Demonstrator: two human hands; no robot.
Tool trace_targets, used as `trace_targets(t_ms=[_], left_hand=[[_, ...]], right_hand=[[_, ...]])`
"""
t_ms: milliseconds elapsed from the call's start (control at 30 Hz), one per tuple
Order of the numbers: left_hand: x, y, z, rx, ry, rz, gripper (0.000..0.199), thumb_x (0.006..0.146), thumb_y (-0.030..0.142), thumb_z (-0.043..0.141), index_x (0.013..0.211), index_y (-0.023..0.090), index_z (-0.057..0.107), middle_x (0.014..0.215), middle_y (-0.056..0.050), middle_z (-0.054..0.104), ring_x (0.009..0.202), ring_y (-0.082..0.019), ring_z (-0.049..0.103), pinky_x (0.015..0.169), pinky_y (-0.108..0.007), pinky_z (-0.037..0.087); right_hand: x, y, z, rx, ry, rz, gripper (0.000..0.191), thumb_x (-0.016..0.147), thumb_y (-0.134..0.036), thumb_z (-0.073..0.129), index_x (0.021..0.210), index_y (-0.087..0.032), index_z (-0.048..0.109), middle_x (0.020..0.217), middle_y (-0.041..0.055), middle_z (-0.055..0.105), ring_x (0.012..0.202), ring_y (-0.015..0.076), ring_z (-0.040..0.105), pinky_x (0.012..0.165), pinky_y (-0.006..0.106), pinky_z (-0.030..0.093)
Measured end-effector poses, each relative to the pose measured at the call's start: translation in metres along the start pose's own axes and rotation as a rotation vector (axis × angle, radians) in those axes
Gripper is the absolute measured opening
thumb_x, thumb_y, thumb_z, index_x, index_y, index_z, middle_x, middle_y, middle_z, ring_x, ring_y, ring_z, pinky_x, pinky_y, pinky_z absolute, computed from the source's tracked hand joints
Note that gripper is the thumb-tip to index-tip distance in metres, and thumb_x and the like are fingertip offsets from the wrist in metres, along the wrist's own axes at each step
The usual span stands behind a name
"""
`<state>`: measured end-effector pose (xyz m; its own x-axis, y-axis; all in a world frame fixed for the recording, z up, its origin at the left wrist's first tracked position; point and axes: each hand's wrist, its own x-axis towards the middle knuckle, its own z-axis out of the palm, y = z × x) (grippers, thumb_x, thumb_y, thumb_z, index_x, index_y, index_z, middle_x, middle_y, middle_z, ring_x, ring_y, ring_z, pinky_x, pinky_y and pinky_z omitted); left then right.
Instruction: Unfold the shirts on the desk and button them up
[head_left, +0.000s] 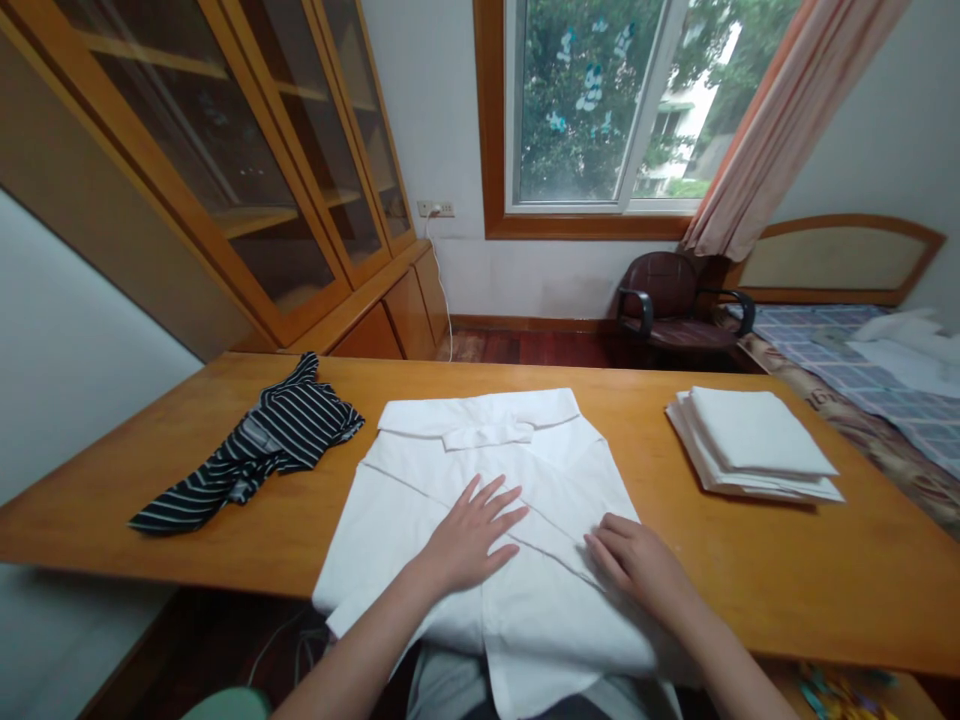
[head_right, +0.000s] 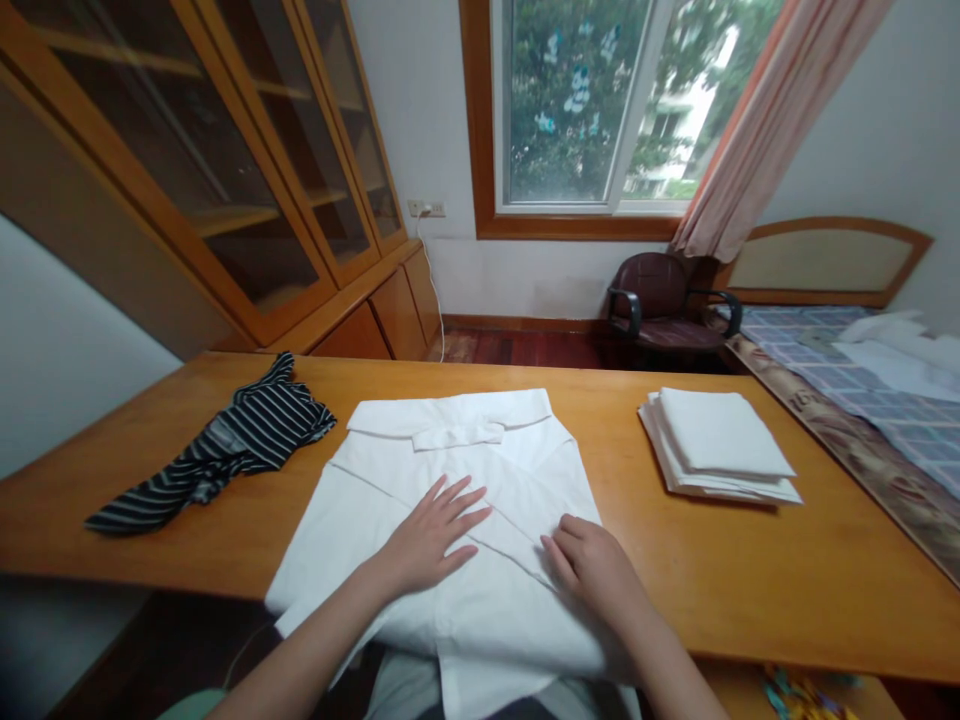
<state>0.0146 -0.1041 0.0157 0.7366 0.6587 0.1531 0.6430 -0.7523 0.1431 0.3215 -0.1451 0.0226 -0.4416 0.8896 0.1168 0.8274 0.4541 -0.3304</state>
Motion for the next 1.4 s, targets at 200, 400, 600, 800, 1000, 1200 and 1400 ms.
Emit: trace_targets(t_ms=[200,400,600,800,1000,1200,1400], left_hand=[[0.002,0.006,0.000,-0.114,0.031,-0.003,0.044,0.097,0.043,0.053,0.140,0.033,0.052,0.153,0.000,0.047,0.148,-0.024,0.030,0.124,-0.054,0.019],[0.001,-0.003,0.006,-0.151,0.159,-0.104,0.036,0.100,0.036,0.048,0.133,0.029,0.059,0.144,-0.004,0.057,0.139,-0.020,0.046,0.120,-0.046,0.032],[-0.024,-0.028,0.015,0.112,0.231,-0.516,0.051,0.099,0.040,0.045,0.146,0.018,0.046,0.151,-0.013,0.048,0.145,-0.031,0.036,0.119,-0.056,0.028],[-0.050,-0.022,0.015,0.145,0.147,-0.392,0.047,0.100,0.042,0.042,0.144,0.029,0.049,0.156,-0.004,0.042,0.147,-0.028,0.032,0.122,-0.054,0.022],[-0.062,0.006,0.000,0.080,0.110,-0.285,0.042,0.096,0.039,0.051,0.138,0.033,0.056,0.150,0.000,0.051,0.142,-0.026,0.040,0.123,-0.054,0.017],[-0.070,0.021,-0.006,0.044,0.069,-0.180,0.042,0.095,0.029,0.052,0.137,0.031,0.056,0.148,-0.001,0.053,0.143,-0.024,0.039,0.124,-0.054,0.019],[-0.075,0.023,-0.003,0.053,0.081,-0.156,0.045,0.096,0.026,0.049,0.140,0.030,0.053,0.150,-0.002,0.049,0.146,-0.025,0.033,0.124,-0.054,0.022]], right_hand=[[0.007,0.006,0.018,-0.047,0.090,0.054,0.044,0.104,-0.035,0.038,0.069,-0.020,0.061,0.071,0.0037,0.060,0.066,0.0148,0.057,0.063,0.028,0.035],[0.009,0.009,0.022,-0.064,0.106,0.080,0.047,0.104,-0.038,0.038,0.067,-0.020,0.061,0.072,0.0038,0.062,0.067,0.0147,0.058,0.062,0.027,0.033],[-0.003,0.007,0.013,-0.117,0.052,0.099,0.048,0.102,-0.038,0.039,0.066,-0.020,0.064,0.070,0.0045,0.064,0.065,0.0152,0.059,0.061,0.028,0.032],[-0.029,-0.015,-0.005,-0.052,-0.159,0.123,0.047,0.099,-0.037,0.043,0.062,-0.021,0.066,0.066,0.0057,0.069,0.058,0.0157,0.059,0.056,0.029,0.029],[-0.025,-0.019,-0.025,0.093,-0.189,0.088,0.042,0.099,-0.037,0.045,0.068,-0.021,0.067,0.067,0.0050,0.069,0.060,0.0166,0.059,0.058,0.027,0.037],[0.022,-0.006,-0.003,0.022,0.054,-0.018,0.028,0.097,-0.024,0.046,0.101,-0.019,0.073,0.107,0.0116,0.071,0.102,0.0251,0.063,0.090,0.038,0.051],[0.038,-0.014,0.022,0.014,0.161,-0.066,0.038,0.094,-0.015,0.045,0.127,-0.018,0.064,0.129,0.0164,0.062,0.119,0.0286,0.058,0.102,0.045,0.049]])
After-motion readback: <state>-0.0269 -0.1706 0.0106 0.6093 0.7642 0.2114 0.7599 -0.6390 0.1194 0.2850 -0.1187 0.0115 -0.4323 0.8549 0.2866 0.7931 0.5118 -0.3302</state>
